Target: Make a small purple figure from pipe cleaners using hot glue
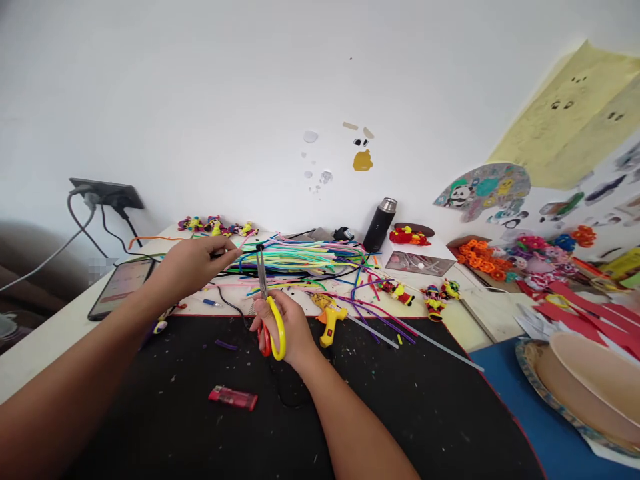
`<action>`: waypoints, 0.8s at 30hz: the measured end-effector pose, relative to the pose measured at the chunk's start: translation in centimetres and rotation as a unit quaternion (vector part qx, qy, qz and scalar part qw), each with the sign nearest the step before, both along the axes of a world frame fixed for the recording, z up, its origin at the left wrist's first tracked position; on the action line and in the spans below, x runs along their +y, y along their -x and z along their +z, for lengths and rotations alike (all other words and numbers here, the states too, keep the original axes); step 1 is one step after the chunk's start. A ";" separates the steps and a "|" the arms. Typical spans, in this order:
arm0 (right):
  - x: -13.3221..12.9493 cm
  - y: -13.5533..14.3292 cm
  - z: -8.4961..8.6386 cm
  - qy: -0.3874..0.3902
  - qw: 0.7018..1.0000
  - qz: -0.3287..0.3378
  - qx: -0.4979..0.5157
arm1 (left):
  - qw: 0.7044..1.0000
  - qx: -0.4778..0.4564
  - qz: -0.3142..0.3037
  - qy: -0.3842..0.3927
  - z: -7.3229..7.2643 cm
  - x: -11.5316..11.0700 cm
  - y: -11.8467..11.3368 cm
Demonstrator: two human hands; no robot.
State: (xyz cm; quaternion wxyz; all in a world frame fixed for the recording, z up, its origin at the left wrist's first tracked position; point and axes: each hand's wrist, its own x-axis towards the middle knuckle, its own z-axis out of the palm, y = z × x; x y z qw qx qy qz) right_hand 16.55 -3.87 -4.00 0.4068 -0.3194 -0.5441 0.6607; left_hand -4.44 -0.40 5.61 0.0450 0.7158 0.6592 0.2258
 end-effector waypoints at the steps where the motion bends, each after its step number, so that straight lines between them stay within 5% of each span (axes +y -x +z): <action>1: 0.0 0.0 0.1 0.000 1.000 -0.006 0.005 | 1.000 0.008 -0.009 0.002 -0.1 0.0 -0.1; 24: 0.3 -0.1 -0.3 -0.007 1.000 -0.019 -0.006 | 0.992 0.073 -0.089 -0.043 -0.1 -0.7 0.2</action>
